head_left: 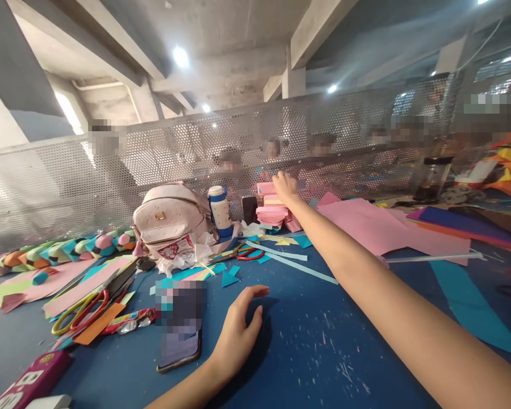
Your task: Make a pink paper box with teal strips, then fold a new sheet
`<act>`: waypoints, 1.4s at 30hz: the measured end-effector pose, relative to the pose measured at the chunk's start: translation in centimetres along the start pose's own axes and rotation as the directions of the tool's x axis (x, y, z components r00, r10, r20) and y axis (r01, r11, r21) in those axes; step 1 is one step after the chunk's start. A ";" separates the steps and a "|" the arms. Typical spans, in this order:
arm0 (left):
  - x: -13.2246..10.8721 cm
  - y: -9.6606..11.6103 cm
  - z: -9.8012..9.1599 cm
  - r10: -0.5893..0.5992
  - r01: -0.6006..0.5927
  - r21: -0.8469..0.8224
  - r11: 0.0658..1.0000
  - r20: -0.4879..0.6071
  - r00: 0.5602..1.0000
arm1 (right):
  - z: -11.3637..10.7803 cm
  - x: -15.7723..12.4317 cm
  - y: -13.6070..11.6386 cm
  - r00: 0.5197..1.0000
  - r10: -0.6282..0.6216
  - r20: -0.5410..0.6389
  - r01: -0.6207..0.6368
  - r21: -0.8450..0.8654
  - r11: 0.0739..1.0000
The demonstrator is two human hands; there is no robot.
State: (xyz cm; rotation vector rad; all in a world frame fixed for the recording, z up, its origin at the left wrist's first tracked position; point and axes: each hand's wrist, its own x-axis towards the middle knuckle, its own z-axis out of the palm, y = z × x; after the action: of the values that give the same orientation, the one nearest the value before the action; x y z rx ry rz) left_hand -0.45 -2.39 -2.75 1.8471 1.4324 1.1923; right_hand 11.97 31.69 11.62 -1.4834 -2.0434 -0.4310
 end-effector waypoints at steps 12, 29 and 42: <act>-0.3 1.2 -0.3 0.214 -0.216 0.088 0.972 0.035 0.976 | -3.6 -5.6 -8.2 0.961 -0.270 -0.055 0.259 0.510 0.820; -5.2 3.2 -0.5 0.796 -0.786 0.465 0.407 0.243 0.555 | -3.1 -27.5 -13.3 0.400 -0.910 0.109 0.366 0.891 0.267; -6.3 2.6 -6.3 0.635 -0.618 0.618 0.486 0.236 0.735 | -5.9 -27.9 -11.2 0.424 -0.855 0.297 0.125 0.916 0.381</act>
State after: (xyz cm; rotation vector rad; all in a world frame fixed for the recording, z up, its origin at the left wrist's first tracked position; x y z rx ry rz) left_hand -4.94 -9.85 0.38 3.0892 1.3086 1.0504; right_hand 9.11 3.51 -0.18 -0.2405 -2.7805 1.0581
